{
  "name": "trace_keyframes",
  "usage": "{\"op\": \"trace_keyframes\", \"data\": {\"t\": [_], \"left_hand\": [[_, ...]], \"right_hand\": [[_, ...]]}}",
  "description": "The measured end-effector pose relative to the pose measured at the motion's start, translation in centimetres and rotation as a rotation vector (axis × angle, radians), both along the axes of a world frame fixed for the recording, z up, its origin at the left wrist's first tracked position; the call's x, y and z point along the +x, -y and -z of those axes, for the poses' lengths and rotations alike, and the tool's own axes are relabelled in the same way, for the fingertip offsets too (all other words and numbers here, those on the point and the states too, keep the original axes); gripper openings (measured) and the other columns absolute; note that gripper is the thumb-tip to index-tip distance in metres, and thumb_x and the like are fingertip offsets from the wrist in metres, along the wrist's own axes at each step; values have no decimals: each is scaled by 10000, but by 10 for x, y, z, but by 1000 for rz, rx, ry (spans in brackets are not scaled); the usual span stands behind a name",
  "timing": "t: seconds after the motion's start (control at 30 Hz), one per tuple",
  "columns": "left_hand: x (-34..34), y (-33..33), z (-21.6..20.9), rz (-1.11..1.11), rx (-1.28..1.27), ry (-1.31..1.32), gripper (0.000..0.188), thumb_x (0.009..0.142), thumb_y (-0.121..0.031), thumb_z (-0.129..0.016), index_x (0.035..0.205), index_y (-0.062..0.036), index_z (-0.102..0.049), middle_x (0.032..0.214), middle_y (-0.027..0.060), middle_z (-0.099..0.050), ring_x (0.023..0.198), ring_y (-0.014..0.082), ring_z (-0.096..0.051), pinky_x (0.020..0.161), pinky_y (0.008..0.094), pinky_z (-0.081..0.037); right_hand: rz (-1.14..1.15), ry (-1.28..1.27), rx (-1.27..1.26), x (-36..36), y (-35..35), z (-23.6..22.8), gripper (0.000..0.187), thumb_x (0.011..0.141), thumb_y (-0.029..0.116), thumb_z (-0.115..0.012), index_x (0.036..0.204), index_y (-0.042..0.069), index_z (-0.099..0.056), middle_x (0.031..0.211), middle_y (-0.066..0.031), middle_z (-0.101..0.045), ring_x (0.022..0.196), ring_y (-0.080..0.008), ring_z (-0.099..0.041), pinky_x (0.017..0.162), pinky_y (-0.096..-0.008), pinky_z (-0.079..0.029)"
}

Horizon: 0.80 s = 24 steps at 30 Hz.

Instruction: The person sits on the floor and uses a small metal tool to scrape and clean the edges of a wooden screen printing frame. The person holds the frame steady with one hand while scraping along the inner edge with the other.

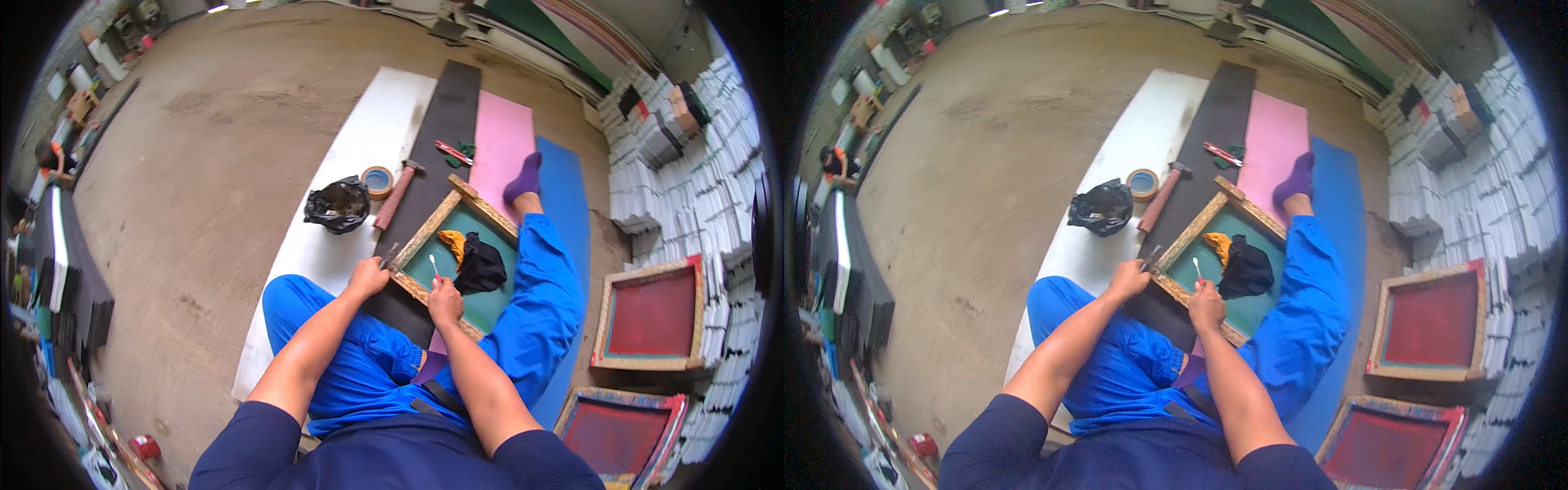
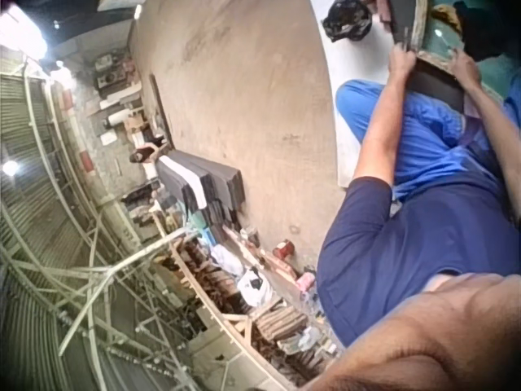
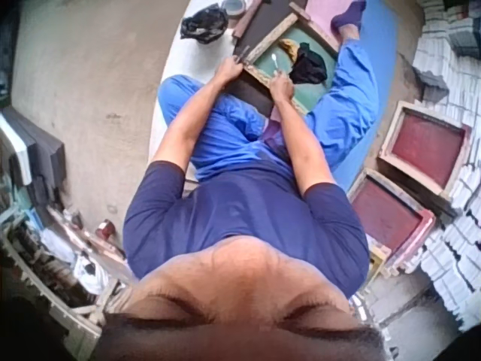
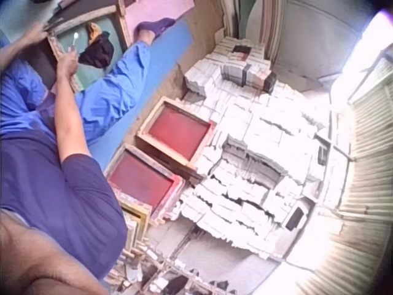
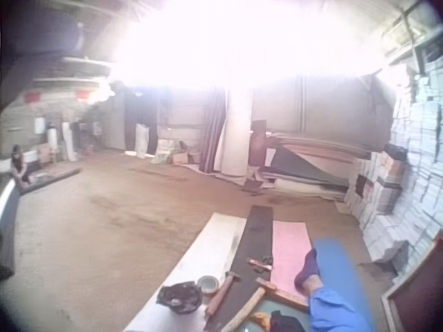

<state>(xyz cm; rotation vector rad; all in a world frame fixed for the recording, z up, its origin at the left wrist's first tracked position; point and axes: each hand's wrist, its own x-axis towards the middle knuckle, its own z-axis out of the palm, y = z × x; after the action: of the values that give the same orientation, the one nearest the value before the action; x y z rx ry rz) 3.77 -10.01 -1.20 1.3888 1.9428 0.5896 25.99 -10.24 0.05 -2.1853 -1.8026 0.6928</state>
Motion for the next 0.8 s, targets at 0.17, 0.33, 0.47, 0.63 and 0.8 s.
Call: {"op": "trace_keyframes", "data": {"t": [0.17,0.33,0.47,0.63,0.8], "left_hand": [[29,13,1,-271,-52,217,326,829,-174,-582,1052,25,-711,858,264,-717,747,376,-723,707,471,-585],[29,29,22,-551,-89,509,569,853,-202,-652,1344,63,-544,810,224,-710,543,270,-700,418,399,-547],[42,26,12,-553,-147,437,343,904,-220,-633,1056,83,-681,740,224,-717,543,294,-718,449,427,-575],[49,26,-38,-513,-235,418,282,841,-102,-540,1000,73,-693,740,241,-705,571,311,-724,478,421,-587],[37,28,-65,-469,-189,298,300,838,-116,-565,971,114,-703,814,249,-726,573,348,-719,517,461,-590]], "right_hand": [[-8,-154,36,15,-3,4,327,988,388,-591,1124,108,-691,1014,-221,-733,960,-454,-696,827,-558,-529],[-113,-220,27,-8,-9,-9,338,978,387,-603,1097,94,-720,1027,-236,-726,999,-448,-688,852,-547,-525],[-319,-135,5,-2,-32,1,394,967,402,-629,1052,31,-730,1017,-246,-726,1004,-444,-690,873,-533,-526],[-374,-404,-319,23,-85,51,393,1018,378,-606,1009,-12,-654,769,-159,-713,587,-238,-700,474,-366,-550],[-268,-485,-351,29,-80,67,391,1031,370,-588,1037,-18,-634,742,-145,-689,553,-236,-679,466,-357,-548]]}}
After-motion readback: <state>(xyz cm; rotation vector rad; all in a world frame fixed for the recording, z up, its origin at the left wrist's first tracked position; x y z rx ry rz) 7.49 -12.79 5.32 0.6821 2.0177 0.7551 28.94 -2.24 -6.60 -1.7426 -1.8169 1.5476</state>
